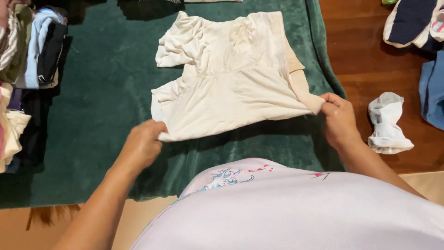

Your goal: The person is folding various items of laundry on a bed or table surface.

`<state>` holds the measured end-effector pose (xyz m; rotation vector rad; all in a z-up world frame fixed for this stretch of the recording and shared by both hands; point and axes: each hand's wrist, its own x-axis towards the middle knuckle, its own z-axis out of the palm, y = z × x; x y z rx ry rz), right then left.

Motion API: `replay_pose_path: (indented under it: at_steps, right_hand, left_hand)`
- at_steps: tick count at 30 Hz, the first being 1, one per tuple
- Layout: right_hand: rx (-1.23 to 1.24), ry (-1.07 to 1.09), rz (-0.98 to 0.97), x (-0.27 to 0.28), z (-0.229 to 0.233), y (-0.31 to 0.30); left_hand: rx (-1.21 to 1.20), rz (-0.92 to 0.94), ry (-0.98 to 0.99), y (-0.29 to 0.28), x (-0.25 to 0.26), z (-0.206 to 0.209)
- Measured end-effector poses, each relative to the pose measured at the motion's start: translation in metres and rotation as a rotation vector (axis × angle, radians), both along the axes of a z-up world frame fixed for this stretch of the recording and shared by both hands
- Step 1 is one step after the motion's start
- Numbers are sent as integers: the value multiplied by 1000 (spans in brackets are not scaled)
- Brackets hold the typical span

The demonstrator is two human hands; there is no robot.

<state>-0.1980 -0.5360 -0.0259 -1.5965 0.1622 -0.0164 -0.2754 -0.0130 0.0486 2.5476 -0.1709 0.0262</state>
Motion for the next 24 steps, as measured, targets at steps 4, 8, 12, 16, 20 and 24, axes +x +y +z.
replay_pose_path:
  at_steps: [4, 8, 12, 16, 20, 24]
  right_hand:
    - [-522, -54, 159, -15, 2, -21]
    - [-874, 387, 504, -17, 61, 6]
    - [-720, 231, 325, 62, 62, 20]
    - [-547, -36, 138, 152, 49, 48]
    - [-568, 39, 54, 222, 41, 75]
    - [-439, 299, 194, 272, 30, 71]
  left_hand:
    - [92, -141, 204, 8, -3, -17]
    - [334, -197, 703, 9, 48, 18]
    - [27, -17, 238, 23, 151, -13]
    - [-428, 271, 171, 1, 248, -31]
    - [-80, 275, -137, -20, 314, -51]
    - [84, 172, -122, -23, 346, -65]
